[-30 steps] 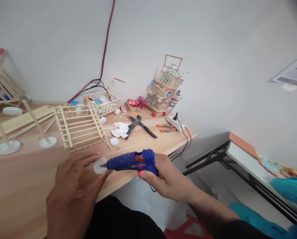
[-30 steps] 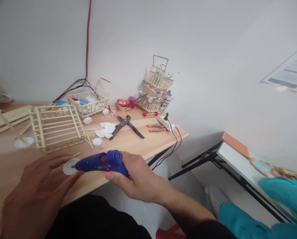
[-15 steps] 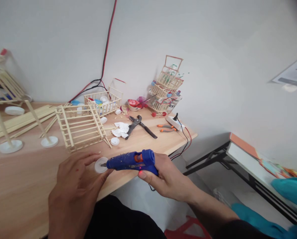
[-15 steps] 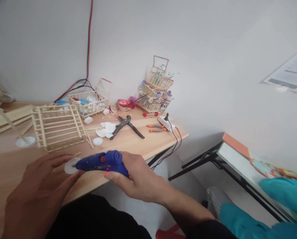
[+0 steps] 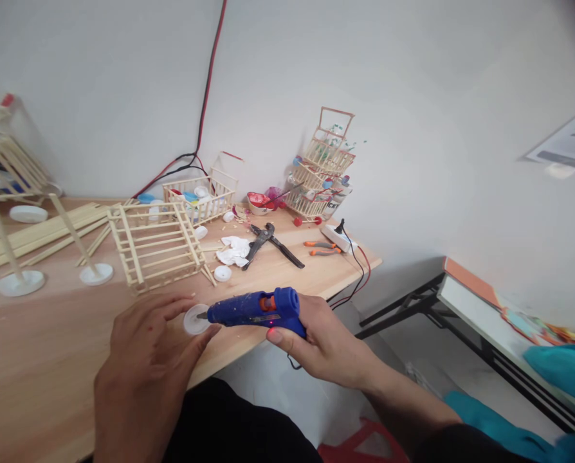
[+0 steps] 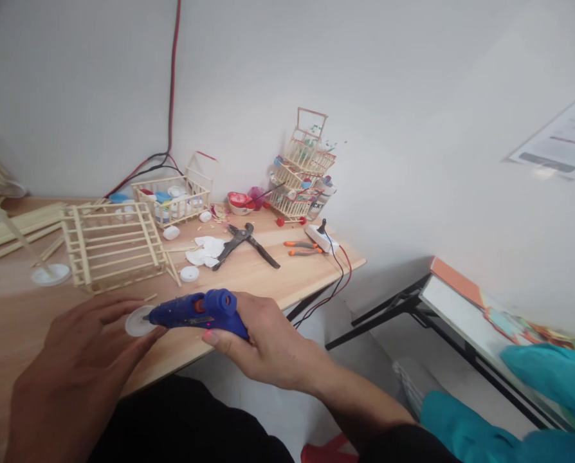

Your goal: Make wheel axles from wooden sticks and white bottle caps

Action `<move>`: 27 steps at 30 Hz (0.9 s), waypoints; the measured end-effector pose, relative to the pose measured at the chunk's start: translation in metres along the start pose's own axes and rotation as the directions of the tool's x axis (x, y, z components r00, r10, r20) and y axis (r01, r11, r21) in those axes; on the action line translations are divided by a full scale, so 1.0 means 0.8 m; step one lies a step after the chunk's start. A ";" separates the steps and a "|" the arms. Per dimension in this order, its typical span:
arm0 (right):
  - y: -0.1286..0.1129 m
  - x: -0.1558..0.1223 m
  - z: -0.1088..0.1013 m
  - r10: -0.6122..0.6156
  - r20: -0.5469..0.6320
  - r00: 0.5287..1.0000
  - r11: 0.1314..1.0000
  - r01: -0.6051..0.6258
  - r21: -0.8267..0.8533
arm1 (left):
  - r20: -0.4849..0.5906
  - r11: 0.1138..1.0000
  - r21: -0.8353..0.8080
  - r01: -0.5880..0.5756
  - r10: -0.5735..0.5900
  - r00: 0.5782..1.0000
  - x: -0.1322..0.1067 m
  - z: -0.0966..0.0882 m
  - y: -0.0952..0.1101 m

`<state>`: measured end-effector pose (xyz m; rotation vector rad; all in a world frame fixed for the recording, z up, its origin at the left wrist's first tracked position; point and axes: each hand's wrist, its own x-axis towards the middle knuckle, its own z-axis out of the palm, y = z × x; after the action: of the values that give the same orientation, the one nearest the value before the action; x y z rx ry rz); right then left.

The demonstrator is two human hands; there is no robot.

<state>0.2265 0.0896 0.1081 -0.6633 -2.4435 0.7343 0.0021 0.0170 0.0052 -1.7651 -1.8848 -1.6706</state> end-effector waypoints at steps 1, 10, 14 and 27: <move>0.000 0.000 0.000 -0.004 -0.002 1.000 1.000 0.004 0.001 | -0.003 1.000 -0.003 0.004 -0.004 1.000 0.000 0.000 0.000; -0.001 -0.004 -0.002 0.026 0.037 0.999 1.000 -0.025 -0.007 | -0.029 1.000 -0.025 0.008 -0.009 1.000 0.000 0.000 0.004; 0.000 -0.005 0.000 0.019 0.044 0.999 1.000 -0.019 -0.016 | -0.027 1.000 -0.019 0.010 -0.011 1.000 0.001 -0.002 0.007; -0.002 -0.003 0.000 0.042 0.029 0.999 0.999 -0.042 0.020 | -0.010 1.000 0.007 0.012 -0.012 1.000 0.000 -0.002 0.005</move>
<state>0.2277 0.0868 0.1081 -0.7027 -2.4505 0.7899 0.0042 0.0147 0.0086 -1.7434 -1.8979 -1.6717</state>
